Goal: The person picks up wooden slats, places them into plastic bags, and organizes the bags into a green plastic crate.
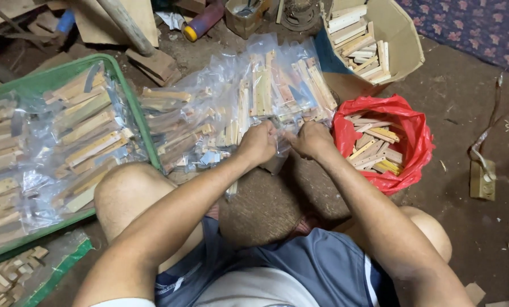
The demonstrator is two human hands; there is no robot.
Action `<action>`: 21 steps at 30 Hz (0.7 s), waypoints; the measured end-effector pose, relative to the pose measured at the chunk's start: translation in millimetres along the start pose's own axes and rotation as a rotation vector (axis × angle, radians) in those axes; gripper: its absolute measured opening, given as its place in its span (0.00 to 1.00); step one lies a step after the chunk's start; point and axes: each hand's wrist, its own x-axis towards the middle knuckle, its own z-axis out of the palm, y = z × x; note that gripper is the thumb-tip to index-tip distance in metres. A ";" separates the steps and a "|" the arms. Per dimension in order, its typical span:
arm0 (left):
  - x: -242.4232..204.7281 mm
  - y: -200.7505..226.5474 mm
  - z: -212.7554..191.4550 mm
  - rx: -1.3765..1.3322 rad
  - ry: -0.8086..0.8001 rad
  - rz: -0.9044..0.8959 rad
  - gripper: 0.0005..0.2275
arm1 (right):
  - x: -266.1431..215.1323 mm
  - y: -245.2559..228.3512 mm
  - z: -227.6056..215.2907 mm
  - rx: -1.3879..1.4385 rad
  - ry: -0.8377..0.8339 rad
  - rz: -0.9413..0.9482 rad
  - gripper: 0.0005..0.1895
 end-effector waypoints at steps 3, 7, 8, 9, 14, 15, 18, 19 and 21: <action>-10.7 9.2 -6.0 0.027 0.006 0.052 0.10 | -38.7 -25.4 -20.6 0.270 -0.013 0.027 0.41; -3.3 -0.3 8.1 -0.024 0.003 0.067 0.10 | -19.1 -7.3 -7.5 0.300 0.005 0.008 0.41; -8.6 5.6 5.0 -0.006 -0.004 0.067 0.10 | -7.0 4.9 2.0 0.133 0.057 -0.015 0.29; -13.3 11.4 1.6 0.013 -0.010 0.067 0.09 | 5.5 17.2 11.5 -0.034 0.108 -0.038 0.19; 5.7 -5.7 16.5 0.017 -0.016 0.065 0.09 | -32.3 18.7 -15.1 -0.119 0.172 0.002 0.15; 9.7 -8.7 20.2 0.024 -0.029 0.070 0.09 | -50.9 9.9 -29.3 -0.136 0.208 -0.053 0.15; 11.7 -2.6 15.3 0.051 -0.087 0.062 0.10 | -105.6 -19.0 -58.9 -0.128 0.087 -0.440 0.23; 13.0 -4.0 15.7 0.049 -0.090 0.059 0.10 | -88.0 -7.7 -43.0 -0.128 0.083 -0.439 0.23; 18.3 -5.5 15.2 0.063 -0.080 0.030 0.09 | -53.2 15.9 -11.0 -0.223 -0.063 -0.306 0.29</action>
